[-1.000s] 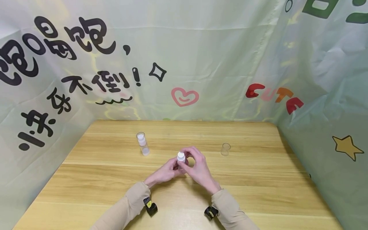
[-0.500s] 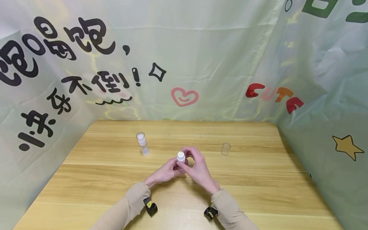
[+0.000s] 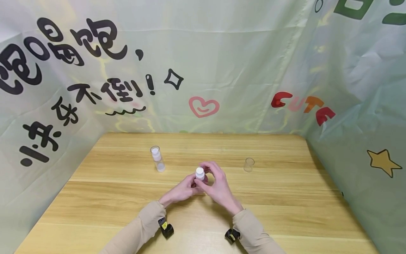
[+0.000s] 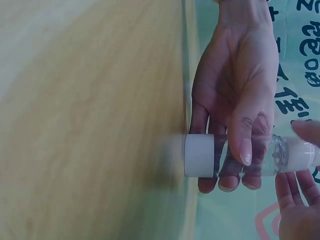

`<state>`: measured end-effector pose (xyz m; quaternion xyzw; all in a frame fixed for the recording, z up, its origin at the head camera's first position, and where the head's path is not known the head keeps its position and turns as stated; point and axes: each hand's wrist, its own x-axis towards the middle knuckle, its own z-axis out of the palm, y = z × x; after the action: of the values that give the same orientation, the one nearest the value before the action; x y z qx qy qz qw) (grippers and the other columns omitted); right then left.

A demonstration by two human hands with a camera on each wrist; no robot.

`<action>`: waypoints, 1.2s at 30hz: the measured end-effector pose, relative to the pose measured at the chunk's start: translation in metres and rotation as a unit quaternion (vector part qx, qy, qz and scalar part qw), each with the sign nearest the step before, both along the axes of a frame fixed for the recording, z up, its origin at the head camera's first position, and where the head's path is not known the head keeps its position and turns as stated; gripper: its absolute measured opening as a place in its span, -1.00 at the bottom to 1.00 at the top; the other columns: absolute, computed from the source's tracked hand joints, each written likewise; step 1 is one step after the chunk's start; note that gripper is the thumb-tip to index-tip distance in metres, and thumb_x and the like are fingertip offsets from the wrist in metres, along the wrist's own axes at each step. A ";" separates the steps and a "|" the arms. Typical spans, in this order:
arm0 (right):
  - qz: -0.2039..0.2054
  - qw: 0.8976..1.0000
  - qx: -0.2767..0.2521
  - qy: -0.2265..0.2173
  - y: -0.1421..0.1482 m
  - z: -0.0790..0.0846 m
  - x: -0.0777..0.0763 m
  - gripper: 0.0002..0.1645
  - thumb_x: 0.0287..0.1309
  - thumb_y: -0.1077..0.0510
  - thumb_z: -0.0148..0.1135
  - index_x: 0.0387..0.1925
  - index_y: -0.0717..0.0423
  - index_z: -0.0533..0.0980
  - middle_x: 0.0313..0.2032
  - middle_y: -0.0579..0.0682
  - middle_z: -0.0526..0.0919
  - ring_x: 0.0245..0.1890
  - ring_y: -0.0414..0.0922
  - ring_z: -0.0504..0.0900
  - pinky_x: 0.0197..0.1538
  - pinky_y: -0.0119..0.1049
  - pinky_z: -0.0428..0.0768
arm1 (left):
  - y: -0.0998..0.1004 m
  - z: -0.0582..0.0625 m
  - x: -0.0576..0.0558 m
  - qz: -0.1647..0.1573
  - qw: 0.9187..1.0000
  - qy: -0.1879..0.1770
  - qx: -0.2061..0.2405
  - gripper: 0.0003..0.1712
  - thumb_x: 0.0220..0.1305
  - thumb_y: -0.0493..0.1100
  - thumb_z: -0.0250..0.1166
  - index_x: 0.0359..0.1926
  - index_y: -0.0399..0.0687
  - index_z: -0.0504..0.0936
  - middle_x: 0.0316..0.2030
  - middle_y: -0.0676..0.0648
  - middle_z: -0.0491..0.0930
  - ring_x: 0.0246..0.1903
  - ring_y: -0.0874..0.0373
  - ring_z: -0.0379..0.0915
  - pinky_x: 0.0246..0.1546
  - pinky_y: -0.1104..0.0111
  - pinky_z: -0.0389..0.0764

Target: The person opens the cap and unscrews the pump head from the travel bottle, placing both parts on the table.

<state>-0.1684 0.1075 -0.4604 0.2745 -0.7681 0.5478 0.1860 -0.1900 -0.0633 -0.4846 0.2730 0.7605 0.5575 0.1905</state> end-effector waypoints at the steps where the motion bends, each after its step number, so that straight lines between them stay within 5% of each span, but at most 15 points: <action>1: -0.006 1.000 0.001 0.006 -0.001 0.000 0.000 -0.42 -0.10 0.46 0.50 0.03 0.29 0.52 -0.03 0.19 0.63 -0.01 -0.17 0.63 0.16 -0.45 0.64 | 0.000 0.000 0.000 0.000 1.000 -0.004 0.002 -0.42 0.35 -0.33 0.24 0.36 -0.26 0.37 0.23 -0.25 0.53 0.27 -0.09 0.44 0.40 0.13 0.42; 8: -0.001 1.000 0.003 0.011 0.000 -0.001 0.000 -0.49 -0.03 0.50 0.44 0.02 0.30 0.56 -0.05 0.18 0.66 0.02 -0.23 0.63 0.18 -0.48 0.62 | 0.000 0.000 0.000 0.005 1.000 -0.003 0.002 -0.45 0.36 -0.29 0.26 0.34 -0.19 0.40 0.26 -0.21 0.51 0.34 -0.07 0.37 0.48 0.03 0.28; 13: 0.016 1.000 0.019 -0.002 0.002 0.001 0.003 -0.40 -0.02 0.46 0.44 0.13 0.32 0.53 0.03 0.17 0.63 0.09 -0.23 0.60 0.26 -0.48 0.55 | 0.000 -0.001 0.000 0.003 1.000 -0.002 0.000 -0.52 0.34 -0.35 0.25 0.26 -0.24 0.44 0.15 -0.26 0.55 0.24 -0.09 0.45 0.40 0.08 0.40; 21: -0.018 0.999 0.025 0.029 0.000 -0.003 -0.001 -0.44 -0.08 0.44 0.50 0.03 0.28 0.55 -0.04 0.17 0.64 -0.04 -0.10 0.65 0.14 -0.46 0.64 | 0.000 0.000 0.000 0.005 1.000 -0.019 0.001 -0.39 0.36 -0.33 0.25 0.40 -0.24 0.33 0.27 -0.24 0.50 0.32 -0.10 0.40 0.44 0.06 0.37; 30: -0.003 0.999 0.026 0.020 0.001 0.000 0.001 -0.41 -0.05 0.46 0.46 0.09 0.26 0.54 0.02 0.15 0.63 0.06 -0.17 0.61 0.23 -0.47 0.58 | 0.001 -0.002 -0.002 -0.001 1.000 0.001 0.005 -0.56 0.33 -0.37 0.24 0.22 -0.28 0.45 0.08 -0.26 0.57 0.07 0.12 0.48 0.24 0.33 0.48; 36: -0.026 0.999 0.027 0.019 -0.001 -0.001 0.001 -0.41 -0.11 0.44 0.51 0.04 0.24 0.54 -0.02 0.13 0.63 -0.04 -0.22 0.61 0.11 -0.42 0.65 | 0.001 -0.003 -0.002 -0.002 1.000 -0.008 0.011 -0.44 0.35 -0.36 0.23 0.34 -0.30 0.37 0.19 -0.27 0.54 0.20 0.00 0.48 0.33 0.29 0.46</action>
<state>-0.1675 0.1066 -0.4617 0.2698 -0.7858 0.5166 0.2071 -0.1915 -0.0625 -0.4874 0.2728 0.7522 0.5673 0.1946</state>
